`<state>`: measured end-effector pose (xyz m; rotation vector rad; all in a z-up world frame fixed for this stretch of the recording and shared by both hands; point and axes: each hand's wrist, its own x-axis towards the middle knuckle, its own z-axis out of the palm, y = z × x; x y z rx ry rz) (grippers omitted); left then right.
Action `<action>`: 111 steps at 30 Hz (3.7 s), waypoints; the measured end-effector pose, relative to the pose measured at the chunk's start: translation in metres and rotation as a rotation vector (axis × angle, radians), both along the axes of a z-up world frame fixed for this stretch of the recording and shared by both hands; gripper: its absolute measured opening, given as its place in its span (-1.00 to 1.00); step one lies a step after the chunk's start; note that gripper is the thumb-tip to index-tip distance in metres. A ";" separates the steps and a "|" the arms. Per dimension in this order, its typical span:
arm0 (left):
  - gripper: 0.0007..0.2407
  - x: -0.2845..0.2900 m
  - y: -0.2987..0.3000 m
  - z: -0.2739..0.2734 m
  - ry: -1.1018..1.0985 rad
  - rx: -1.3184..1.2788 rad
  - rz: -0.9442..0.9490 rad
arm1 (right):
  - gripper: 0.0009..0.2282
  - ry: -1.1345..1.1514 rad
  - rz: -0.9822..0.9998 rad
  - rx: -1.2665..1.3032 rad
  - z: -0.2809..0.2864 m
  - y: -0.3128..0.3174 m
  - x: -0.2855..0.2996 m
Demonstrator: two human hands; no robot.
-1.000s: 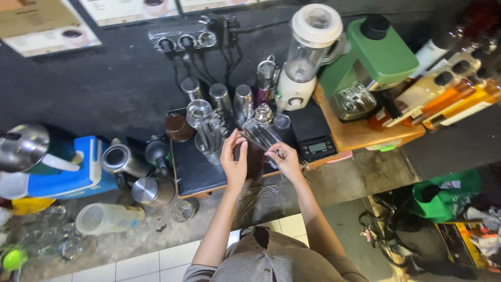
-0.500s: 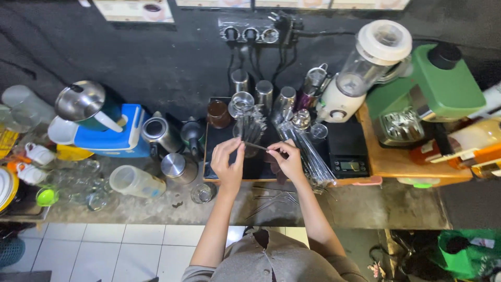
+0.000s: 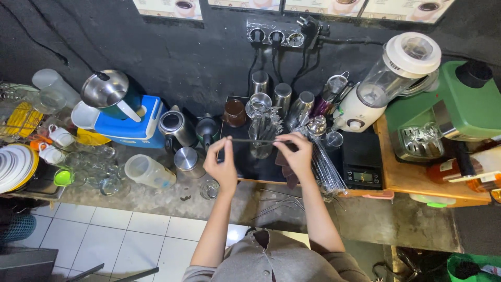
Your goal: The person wipes several metal straws with a cloth and places them into a glass, then wipes a bundle of plastic straws and sets them back on the counter.
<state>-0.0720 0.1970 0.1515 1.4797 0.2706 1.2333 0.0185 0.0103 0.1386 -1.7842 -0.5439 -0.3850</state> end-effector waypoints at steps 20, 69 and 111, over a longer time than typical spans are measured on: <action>-0.68 0.016 -0.024 -0.031 0.423 0.518 -0.167 | -0.87 -0.069 -0.214 -0.370 0.043 0.037 -0.004; -0.53 0.060 -0.187 -0.095 0.523 0.674 -1.031 | -0.90 0.281 -0.450 -0.020 -0.155 -0.184 -0.025; -0.46 0.019 -0.064 0.013 0.134 0.409 -0.528 | -0.91 0.271 0.013 0.222 -0.085 -0.074 -0.009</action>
